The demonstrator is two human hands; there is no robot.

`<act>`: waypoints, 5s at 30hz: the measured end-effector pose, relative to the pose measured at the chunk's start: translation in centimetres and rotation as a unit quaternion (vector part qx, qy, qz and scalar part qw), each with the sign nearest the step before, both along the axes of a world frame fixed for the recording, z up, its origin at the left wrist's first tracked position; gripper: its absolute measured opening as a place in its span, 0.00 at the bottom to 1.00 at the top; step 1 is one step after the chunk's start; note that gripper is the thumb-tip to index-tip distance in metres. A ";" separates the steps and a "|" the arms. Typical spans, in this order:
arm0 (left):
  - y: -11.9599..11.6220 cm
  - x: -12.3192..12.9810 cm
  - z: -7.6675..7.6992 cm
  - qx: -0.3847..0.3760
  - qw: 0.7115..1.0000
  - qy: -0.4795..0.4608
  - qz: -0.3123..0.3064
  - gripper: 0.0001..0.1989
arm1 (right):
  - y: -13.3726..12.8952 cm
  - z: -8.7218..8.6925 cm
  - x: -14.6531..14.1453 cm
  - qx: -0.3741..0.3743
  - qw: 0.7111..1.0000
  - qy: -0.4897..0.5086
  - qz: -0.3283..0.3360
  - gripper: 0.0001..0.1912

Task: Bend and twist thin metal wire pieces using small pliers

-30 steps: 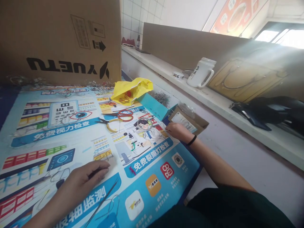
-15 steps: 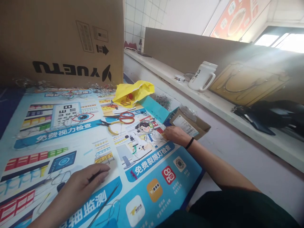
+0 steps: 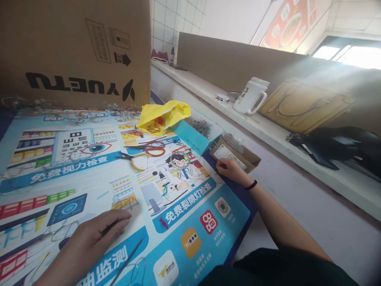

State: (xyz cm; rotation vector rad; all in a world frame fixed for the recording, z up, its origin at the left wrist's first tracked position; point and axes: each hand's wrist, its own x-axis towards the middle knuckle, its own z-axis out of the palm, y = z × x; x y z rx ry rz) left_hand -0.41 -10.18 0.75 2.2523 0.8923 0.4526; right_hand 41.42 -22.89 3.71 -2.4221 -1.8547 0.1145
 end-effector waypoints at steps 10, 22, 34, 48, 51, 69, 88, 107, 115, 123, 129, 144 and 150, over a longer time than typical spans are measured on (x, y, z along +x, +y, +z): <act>-0.1 0.0 -0.1 -0.002 1.000 0.003 -0.014 0.15 | 5.0 -0.7 -0.2 -0.080 0.985 -0.148 -0.047 0.17; 0.0 -0.2 -0.4 -0.012 1.000 0.019 -0.014 0.15 | 4.9 -1.0 0.1 -0.091 0.986 -0.136 -0.031 0.16; 0.0 -0.1 -0.4 0.008 1.000 0.000 -0.003 0.14 | 3.6 1.6 -0.3 0.051 0.941 0.327 -0.065 0.18; -0.1 0.1 0.0 0.015 1.000 0.003 -0.013 0.15 | 3.8 1.6 -2.3 0.014 0.928 0.366 -0.067 0.16; -0.1 0.0 0.0 0.016 1.000 -0.004 -0.014 0.15 | 4.4 1.5 -1.7 0.040 0.925 0.374 -0.053 0.15; 0.1 0.1 -0.1 0.015 1.000 0.012 0.012 0.16 | -1.9 1.2 0.6 -0.165 0.981 -0.100 0.012 0.11; 0.0 0.2 0.1 0.018 1.000 0.006 0.006 0.14 | -2.0 0.2 -0.1 -0.075 0.996 0.050 -0.017 0.07; -0.2 -0.1 0.0 0.023 0.999 -0.001 -0.027 0.16 | 1.0 0.4 -6.4 -0.023 0.681 0.731 -0.022 0.14; -0.3 -0.2 -0.3 0.001 0.999 0.006 -0.045 0.14 | 2.8 0.4 -6.3 0.034 0.753 0.656 -0.039 0.14; -0.2 -0.3 -0.2 0.011 0.999 0.014 -0.049 0.14 | 3.4 -0.5 -2.8 0.093 0.778 0.614 -0.097 0.16; 0.0 -0.2 -0.1 0.020 0.999 0.001 -0.039 0.15 | 3.6 -1.1 -2.8 0.044 0.766 0.639 -0.056 0.19; 0.0 0.0 0.0 0.023 0.999 0.006 -0.030 0.15 | 3.0 -0.8 -7.0 0.006 0.979 -0.033 0.203 0.13; 0.1 -0.2 -0.2 0.025 0.999 0.016 -0.034 0.15 | 3.8 -0.8 -7.3 -0.052 0.969 -0.113 0.211 0.12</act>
